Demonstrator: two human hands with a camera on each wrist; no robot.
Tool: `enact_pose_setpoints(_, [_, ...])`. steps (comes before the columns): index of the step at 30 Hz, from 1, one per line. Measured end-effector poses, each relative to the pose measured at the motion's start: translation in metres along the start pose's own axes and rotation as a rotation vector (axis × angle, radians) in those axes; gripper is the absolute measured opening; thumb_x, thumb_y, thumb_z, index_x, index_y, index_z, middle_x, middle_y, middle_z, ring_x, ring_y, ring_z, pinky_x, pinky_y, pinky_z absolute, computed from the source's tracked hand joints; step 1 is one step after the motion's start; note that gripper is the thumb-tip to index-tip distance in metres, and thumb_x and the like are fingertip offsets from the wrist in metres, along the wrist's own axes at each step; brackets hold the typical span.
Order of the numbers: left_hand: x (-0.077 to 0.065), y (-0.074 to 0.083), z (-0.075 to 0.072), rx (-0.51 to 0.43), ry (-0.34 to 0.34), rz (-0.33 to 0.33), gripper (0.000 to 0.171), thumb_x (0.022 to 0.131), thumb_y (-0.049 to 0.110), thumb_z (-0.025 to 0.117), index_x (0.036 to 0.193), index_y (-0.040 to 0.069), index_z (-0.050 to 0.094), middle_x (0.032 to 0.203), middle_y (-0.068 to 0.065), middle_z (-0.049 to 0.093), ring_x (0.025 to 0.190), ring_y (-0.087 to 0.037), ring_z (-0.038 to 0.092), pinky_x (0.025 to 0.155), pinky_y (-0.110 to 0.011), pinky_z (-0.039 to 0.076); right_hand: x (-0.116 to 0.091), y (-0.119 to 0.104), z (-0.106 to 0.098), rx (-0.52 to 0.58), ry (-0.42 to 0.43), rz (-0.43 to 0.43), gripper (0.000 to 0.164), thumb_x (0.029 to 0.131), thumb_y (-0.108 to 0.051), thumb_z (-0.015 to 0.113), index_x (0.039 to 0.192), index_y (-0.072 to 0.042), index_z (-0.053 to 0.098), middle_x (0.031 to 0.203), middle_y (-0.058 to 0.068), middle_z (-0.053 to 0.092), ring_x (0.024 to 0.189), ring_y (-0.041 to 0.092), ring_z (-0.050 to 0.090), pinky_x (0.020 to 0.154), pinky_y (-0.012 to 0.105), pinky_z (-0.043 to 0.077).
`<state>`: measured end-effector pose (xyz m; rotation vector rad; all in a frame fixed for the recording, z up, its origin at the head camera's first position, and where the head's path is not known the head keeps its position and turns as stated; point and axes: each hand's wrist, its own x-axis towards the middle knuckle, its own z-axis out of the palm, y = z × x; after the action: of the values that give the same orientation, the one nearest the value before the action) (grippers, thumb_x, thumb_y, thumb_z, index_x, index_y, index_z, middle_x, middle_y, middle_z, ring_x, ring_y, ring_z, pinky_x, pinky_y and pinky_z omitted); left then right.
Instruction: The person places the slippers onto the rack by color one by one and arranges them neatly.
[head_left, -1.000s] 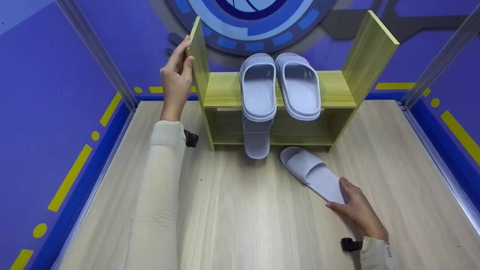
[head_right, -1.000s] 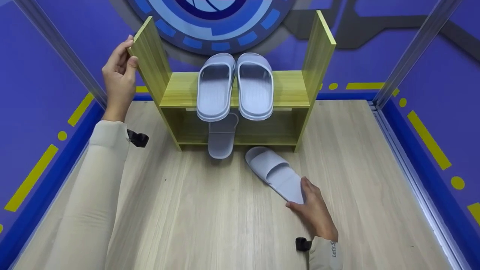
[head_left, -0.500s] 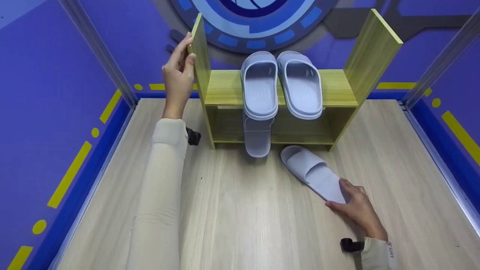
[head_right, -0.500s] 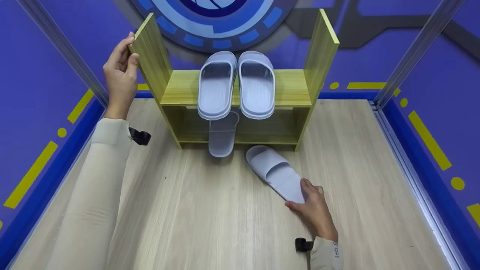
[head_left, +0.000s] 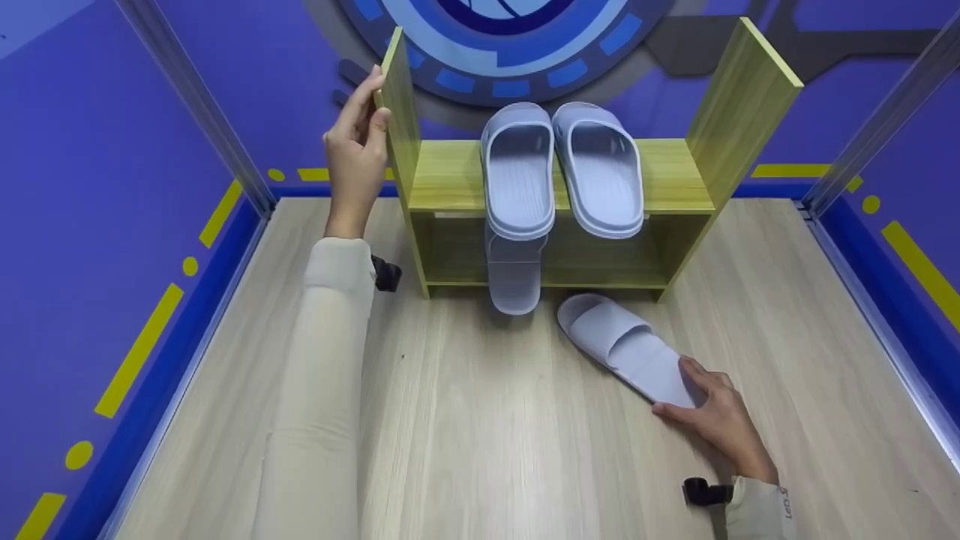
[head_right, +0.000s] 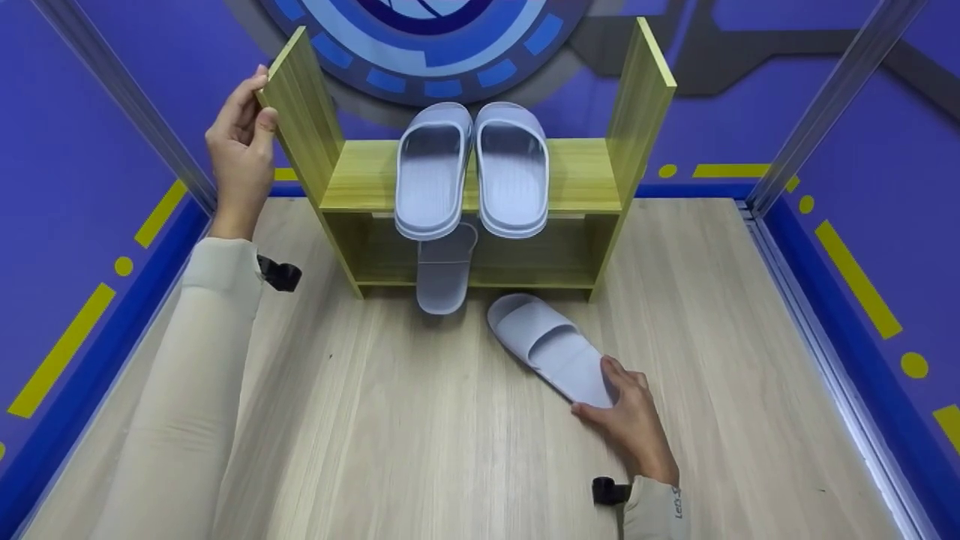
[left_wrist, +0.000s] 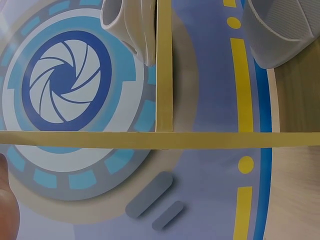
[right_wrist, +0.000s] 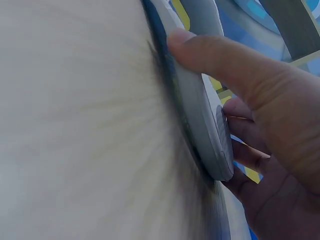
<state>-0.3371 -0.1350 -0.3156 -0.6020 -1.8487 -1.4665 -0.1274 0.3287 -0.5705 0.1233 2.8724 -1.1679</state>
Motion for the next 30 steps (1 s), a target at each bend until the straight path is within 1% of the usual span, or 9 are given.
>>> enact_pose_setpoints(7, [0.001, -0.001, 0.001, -0.006, 0.003, -0.005, 0.041, 0.095, 0.011, 0.055, 0.134, 0.000, 0.054, 0.145, -0.010, 0.049, 0.132, -0.012, 0.049, 0.106, -0.028, 0.042, 0.000, -0.001, -0.003, 0.006, -0.016, -0.004, 0.103, 0.069, -0.042, 0.085, 0.147, 0.001, 0.034, 0.151, 0.025, 0.033, 0.134, 0.041, 0.032, 0.110, 0.059, 0.025])
enact_pose_setpoints(13, [0.001, -0.003, 0.001, 0.002, 0.005, -0.017, 0.040, 0.095, 0.010, 0.054, 0.134, -0.001, 0.053, 0.145, -0.011, 0.049, 0.132, -0.012, 0.049, 0.105, -0.028, 0.043, -0.001, -0.003, -0.005, 0.005, -0.015, -0.020, 0.100, 0.069, -0.039, 0.085, 0.147, -0.001, 0.035, 0.151, 0.023, 0.034, 0.135, 0.039, 0.032, 0.109, 0.058, 0.026])
enact_pose_setpoints(16, [0.001, -0.003, 0.001, 0.011, 0.008, -0.025, 0.040, 0.095, 0.010, 0.054, 0.134, 0.000, 0.054, 0.145, -0.010, 0.049, 0.132, -0.011, 0.049, 0.102, -0.026, 0.045, -0.001, -0.004, -0.007, 0.003, -0.011, -0.031, 0.100, 0.069, -0.039, 0.085, 0.146, -0.001, 0.036, 0.152, 0.022, 0.034, 0.136, 0.038, 0.032, 0.108, 0.057, 0.027])
enact_pose_setpoints(18, [0.001, -0.003, 0.001, 0.020, 0.008, -0.022, 0.040, 0.095, 0.010, 0.055, 0.134, 0.001, 0.054, 0.145, -0.009, 0.050, 0.131, -0.010, 0.050, 0.094, -0.022, 0.048, -0.001, -0.004, -0.008, -0.002, -0.005, -0.042, 0.099, 0.068, -0.038, 0.086, 0.146, -0.001, 0.037, 0.152, 0.022, 0.034, 0.135, 0.038, 0.033, 0.108, 0.058, 0.028])
enact_pose_setpoints(20, [0.001, -0.002, 0.001, 0.025, 0.006, -0.020, 0.040, 0.095, 0.011, 0.055, 0.134, 0.001, 0.054, 0.144, -0.008, 0.050, 0.130, -0.009, 0.051, 0.087, -0.021, 0.048, -0.002, -0.005, -0.009, -0.003, -0.001, -0.053, 0.098, 0.069, -0.037, 0.086, 0.146, -0.001, 0.037, 0.151, 0.022, 0.035, 0.134, 0.039, 0.033, 0.108, 0.058, 0.028])
enact_pose_setpoints(23, [0.000, 0.000, 0.000, 0.033, 0.006, -0.018, 0.040, 0.095, 0.012, 0.056, 0.135, 0.003, 0.054, 0.144, -0.007, 0.051, 0.127, -0.008, 0.053, 0.082, -0.020, 0.048, -0.001, -0.006, -0.011, -0.003, 0.002, -0.059, 0.098, 0.069, -0.037, 0.085, 0.146, -0.001, 0.037, 0.152, 0.023, 0.034, 0.135, 0.040, 0.032, 0.108, 0.060, 0.027])
enact_pose_setpoints(25, [0.000, -0.001, 0.000, 0.028, 0.006, -0.019, 0.040, 0.095, 0.012, 0.056, 0.135, 0.003, 0.054, 0.144, -0.007, 0.051, 0.128, -0.008, 0.052, 0.089, -0.021, 0.048, -0.001, -0.008, -0.012, 0.001, 0.000, -0.055, 0.099, 0.069, -0.037, 0.085, 0.147, -0.001, 0.036, 0.152, 0.023, 0.033, 0.136, 0.041, 0.031, 0.109, 0.060, 0.026])
enact_pose_setpoints(28, [0.000, -0.001, 0.000, 0.021, 0.010, -0.019, 0.040, 0.095, 0.012, 0.056, 0.134, 0.002, 0.055, 0.144, -0.007, 0.051, 0.129, -0.009, 0.052, 0.097, -0.025, 0.048, 0.000, -0.011, -0.014, 0.009, 0.003, -0.049, 0.099, 0.069, -0.038, 0.085, 0.147, -0.001, 0.036, 0.153, 0.024, 0.031, 0.137, 0.042, 0.030, 0.110, 0.060, 0.025])
enact_pose_setpoints(30, [0.000, -0.001, 0.001, 0.016, 0.010, -0.017, 0.040, 0.095, 0.012, 0.056, 0.134, 0.002, 0.055, 0.144, -0.008, 0.051, 0.129, -0.010, 0.051, 0.100, -0.027, 0.047, 0.001, -0.013, -0.015, 0.011, 0.003, -0.038, 0.100, 0.069, -0.039, 0.085, 0.147, -0.002, 0.035, 0.153, 0.024, 0.031, 0.137, 0.043, 0.029, 0.110, 0.061, 0.025])
